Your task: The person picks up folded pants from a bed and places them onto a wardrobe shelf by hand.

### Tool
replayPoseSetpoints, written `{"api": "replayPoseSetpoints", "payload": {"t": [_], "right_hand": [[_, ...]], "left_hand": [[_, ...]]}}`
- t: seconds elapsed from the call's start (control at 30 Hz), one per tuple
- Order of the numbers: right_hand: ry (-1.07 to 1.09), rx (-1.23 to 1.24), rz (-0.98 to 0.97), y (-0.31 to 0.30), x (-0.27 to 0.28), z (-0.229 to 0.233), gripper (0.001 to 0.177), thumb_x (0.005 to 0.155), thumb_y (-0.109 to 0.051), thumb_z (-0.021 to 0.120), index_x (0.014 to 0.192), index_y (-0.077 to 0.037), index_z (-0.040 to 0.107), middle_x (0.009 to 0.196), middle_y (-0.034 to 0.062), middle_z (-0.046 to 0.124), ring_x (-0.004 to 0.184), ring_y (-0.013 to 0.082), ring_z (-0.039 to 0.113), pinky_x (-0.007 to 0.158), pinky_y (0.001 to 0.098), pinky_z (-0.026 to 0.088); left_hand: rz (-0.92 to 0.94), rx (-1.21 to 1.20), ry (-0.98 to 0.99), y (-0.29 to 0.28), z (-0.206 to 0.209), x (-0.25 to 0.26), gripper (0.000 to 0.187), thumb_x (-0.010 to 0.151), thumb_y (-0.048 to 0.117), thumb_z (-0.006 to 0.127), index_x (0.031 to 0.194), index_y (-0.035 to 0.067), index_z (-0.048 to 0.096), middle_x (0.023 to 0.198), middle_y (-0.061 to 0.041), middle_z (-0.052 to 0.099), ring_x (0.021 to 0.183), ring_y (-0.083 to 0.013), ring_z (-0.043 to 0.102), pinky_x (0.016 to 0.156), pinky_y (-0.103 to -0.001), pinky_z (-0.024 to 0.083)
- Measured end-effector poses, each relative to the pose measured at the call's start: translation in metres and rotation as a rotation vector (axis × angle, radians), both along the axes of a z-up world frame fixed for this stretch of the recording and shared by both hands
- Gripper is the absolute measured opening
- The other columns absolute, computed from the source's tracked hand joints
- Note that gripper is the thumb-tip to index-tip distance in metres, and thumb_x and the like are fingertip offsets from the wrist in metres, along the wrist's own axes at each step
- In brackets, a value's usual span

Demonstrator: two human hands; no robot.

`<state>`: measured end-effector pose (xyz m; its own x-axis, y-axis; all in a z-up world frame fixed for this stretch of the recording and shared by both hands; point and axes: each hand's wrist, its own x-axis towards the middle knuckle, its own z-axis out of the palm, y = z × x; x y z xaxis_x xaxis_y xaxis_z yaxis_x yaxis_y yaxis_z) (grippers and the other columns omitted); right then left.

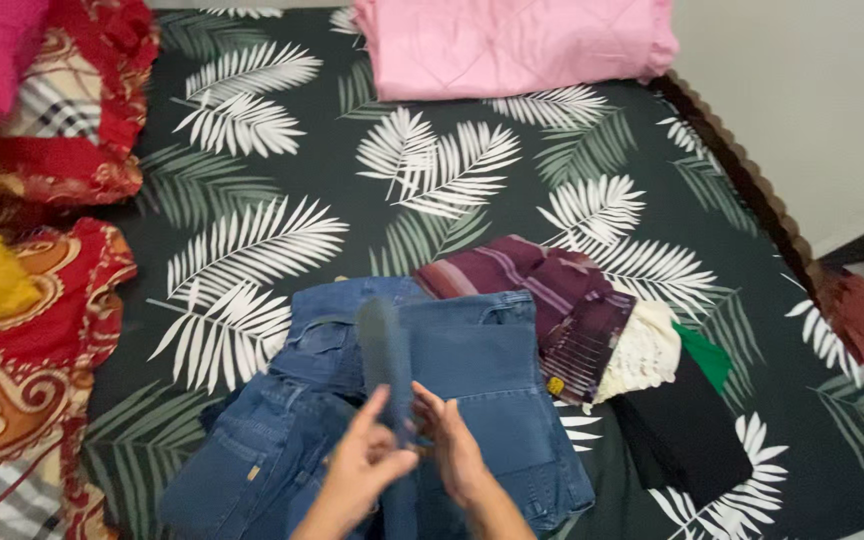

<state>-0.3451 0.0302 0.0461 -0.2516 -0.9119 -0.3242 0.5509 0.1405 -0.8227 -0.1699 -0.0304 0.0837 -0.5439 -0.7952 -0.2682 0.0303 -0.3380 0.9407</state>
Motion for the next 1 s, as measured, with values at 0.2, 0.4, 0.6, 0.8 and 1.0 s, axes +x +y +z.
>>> {"api": "replayPoseSetpoints", "payload": {"t": [0.2,0.4,0.6,0.8,1.0], "right_hand": [[0.141,0.068,0.261,0.027,-0.075,0.018,0.062,0.094,-0.023,0.073,0.148,0.001,0.052,0.116,0.0097,0.06,0.103,0.0204,0.052,0.091,0.038,0.041],[0.402,0.226,0.048,0.044,-0.152,-0.047,0.062,0.093,-0.015,0.075,0.148,-0.004,0.05,0.112,0.0018,0.062,0.102,0.0123,0.059,0.087,0.0296,0.045],[0.456,0.388,-0.184,0.046,-0.188,-0.069,0.047,0.094,-0.008,0.06,0.141,-0.008,0.06,0.115,0.0104,0.073,0.098,0.0171,0.066,0.089,0.0319,0.05],[0.482,0.333,-0.324,0.044,-0.185,-0.105,0.04,0.094,-0.002,0.058,0.134,-0.004,0.065,0.117,0.0093,0.075,0.105,0.0161,0.067,0.094,0.028,0.048],[0.669,0.609,-0.344,0.037,-0.175,-0.122,0.044,0.092,-0.021,0.066,0.135,-0.013,0.066,0.113,0.0114,0.076,0.105,0.0221,0.07,0.096,0.0322,0.051]], "left_hand": [[-0.195,-0.084,0.062,0.016,-0.028,-0.056,0.047,0.088,0.002,0.072,0.134,0.005,0.063,0.111,-0.006,0.076,0.103,-0.0148,0.073,0.092,-0.03,0.058],[0.394,-0.506,-0.261,0.009,-0.054,-0.068,0.027,0.087,0.005,0.072,0.114,0.007,0.074,0.11,-0.008,0.077,0.102,-0.0181,0.074,0.093,-0.032,0.057],[0.251,-0.723,-0.574,0.005,-0.056,-0.092,0.049,0.081,0.017,0.075,0.129,0.015,0.067,0.142,-0.013,0.058,0.129,-0.0322,0.056,0.103,-0.042,0.046],[0.269,-0.664,-0.654,0.003,-0.099,-0.098,0.078,0.073,0.021,0.082,0.144,0.013,0.051,0.145,-0.023,0.048,0.133,-0.0388,0.048,0.108,-0.047,0.04],[0.226,0.015,-0.625,-0.012,-0.127,-0.09,0.084,0.075,0.026,0.088,0.144,0.009,0.045,0.127,-0.022,0.07,0.111,-0.0317,0.072,0.096,-0.041,0.057]]}}
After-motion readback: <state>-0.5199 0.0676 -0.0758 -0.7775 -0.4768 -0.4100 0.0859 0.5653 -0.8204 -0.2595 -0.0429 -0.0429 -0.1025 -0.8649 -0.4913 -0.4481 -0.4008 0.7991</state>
